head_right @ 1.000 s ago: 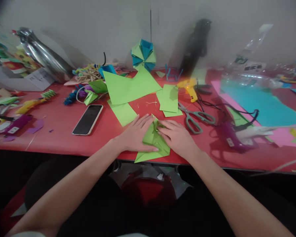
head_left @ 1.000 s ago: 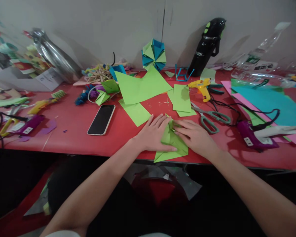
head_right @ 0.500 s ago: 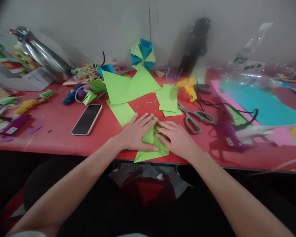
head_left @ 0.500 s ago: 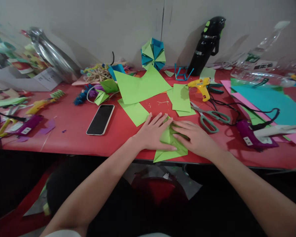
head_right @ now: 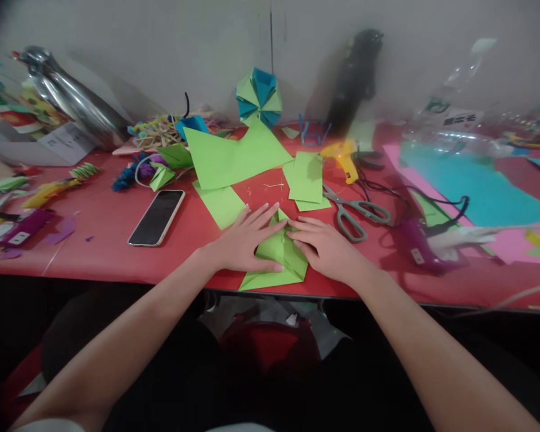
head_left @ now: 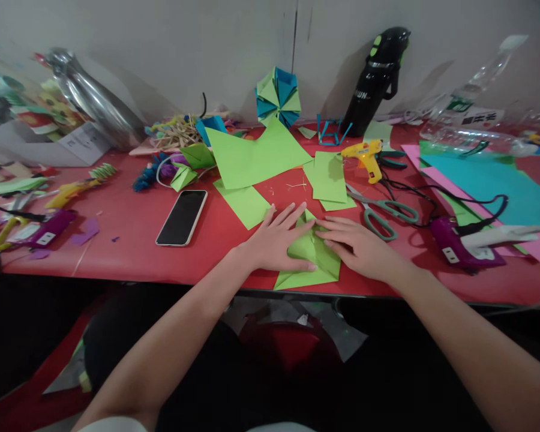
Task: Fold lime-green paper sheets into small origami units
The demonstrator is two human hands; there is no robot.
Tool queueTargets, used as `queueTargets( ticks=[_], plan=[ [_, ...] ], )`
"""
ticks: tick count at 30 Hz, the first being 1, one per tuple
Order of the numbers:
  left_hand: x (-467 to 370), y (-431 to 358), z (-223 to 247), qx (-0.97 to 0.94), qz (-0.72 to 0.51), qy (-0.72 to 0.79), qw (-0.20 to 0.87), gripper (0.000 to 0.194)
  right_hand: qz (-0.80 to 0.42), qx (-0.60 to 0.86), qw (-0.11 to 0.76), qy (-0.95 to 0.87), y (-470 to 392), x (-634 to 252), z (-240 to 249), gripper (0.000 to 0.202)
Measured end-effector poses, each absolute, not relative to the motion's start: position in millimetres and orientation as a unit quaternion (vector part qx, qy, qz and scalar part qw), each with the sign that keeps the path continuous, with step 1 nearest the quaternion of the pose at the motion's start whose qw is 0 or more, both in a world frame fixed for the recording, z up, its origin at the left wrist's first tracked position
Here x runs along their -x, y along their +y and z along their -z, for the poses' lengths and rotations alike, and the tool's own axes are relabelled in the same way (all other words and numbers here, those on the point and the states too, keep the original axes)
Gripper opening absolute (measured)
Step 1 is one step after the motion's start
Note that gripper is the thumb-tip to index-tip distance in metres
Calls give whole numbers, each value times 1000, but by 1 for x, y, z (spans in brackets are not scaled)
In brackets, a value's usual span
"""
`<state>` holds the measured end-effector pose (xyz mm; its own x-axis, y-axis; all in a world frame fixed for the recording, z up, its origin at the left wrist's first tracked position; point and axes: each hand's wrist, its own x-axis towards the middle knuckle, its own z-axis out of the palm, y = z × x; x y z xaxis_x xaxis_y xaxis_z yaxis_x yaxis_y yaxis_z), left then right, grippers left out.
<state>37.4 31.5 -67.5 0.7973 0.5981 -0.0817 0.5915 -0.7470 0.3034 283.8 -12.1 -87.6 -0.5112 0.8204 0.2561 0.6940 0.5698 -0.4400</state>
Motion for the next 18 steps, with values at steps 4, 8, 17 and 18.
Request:
queueTargets(
  ticks=[4, 8, 17, 18],
  plan=[
    [-38, 30, 66, -939, -15, 308, 149, 96, -135, 442, 220, -859, -12, -283, 87, 37],
    [-39, 28, 66, -942, -13, 298, 153, 91, -136, 442, 221, -859, -12, -283, 86, 35],
    [-39, 29, 67, -940, -3, 300, 161, 92, -142, 441, 229, -856, -12, -283, 85, 33],
    [-39, 29, 66, -940, 1, 301, 161, 92, -142, 442, 226, -856, -11, -283, 85, 33]
  ],
)
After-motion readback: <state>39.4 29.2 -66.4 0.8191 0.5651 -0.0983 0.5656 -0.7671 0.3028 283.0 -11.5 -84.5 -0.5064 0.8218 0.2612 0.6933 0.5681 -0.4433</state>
